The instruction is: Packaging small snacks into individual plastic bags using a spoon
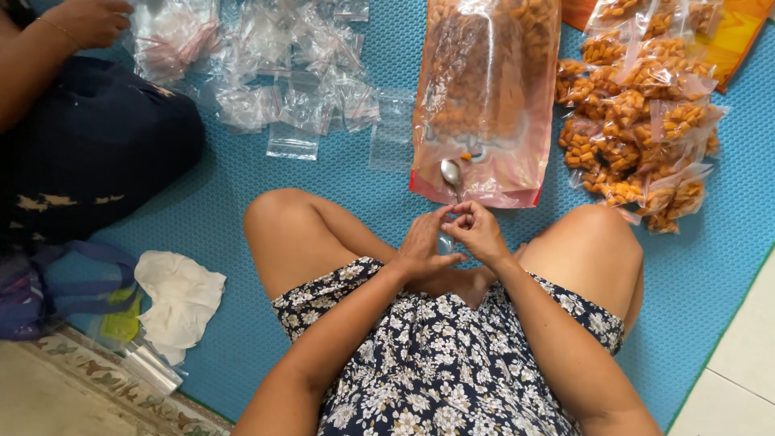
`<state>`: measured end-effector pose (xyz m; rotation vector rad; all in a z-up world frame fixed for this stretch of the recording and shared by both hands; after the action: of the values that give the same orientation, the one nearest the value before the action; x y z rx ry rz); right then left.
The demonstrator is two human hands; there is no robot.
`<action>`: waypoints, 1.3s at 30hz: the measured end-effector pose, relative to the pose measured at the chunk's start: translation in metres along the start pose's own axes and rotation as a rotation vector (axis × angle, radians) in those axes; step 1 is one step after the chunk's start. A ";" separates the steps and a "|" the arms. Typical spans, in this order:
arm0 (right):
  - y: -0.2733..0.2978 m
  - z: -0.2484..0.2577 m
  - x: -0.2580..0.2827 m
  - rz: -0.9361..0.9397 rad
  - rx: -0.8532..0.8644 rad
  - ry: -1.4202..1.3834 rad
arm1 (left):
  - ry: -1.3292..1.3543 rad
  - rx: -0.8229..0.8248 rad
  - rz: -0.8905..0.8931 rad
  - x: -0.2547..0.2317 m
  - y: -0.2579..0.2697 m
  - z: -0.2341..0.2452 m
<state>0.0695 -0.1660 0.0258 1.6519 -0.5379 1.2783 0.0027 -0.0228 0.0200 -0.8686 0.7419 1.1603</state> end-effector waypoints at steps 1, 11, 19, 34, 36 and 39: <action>0.001 -0.001 0.001 -0.002 -0.002 0.000 | 0.002 0.002 0.000 0.003 0.000 -0.001; 0.015 -0.012 0.034 0.085 0.085 -0.016 | 0.068 -0.066 0.114 0.034 0.001 0.001; 0.016 -0.011 0.026 0.327 0.137 0.492 | -0.019 0.007 0.150 0.037 0.001 -0.003; -0.010 0.012 -0.019 0.220 -0.199 1.154 | 0.101 -0.166 0.190 0.026 -0.006 0.017; -0.027 0.015 -0.041 0.194 -0.155 1.205 | 0.114 -0.174 0.208 0.030 -0.005 0.016; -0.034 0.018 -0.048 0.163 -0.137 1.170 | 0.146 -0.211 0.225 0.020 -0.005 0.026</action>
<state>0.0881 -0.1758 -0.0317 0.5378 -0.0173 1.9857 0.0135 0.0087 0.0162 -1.0751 0.8641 1.4039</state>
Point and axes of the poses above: each hand's wrist, its own y-axis away from the middle knuckle, its own z-axis out of the back of the hand, x = y × z, the point moved 3 cm from there along -y, towards the middle knuckle, and after that the axes turned 5 degrees about x, right-handed, at the moved point
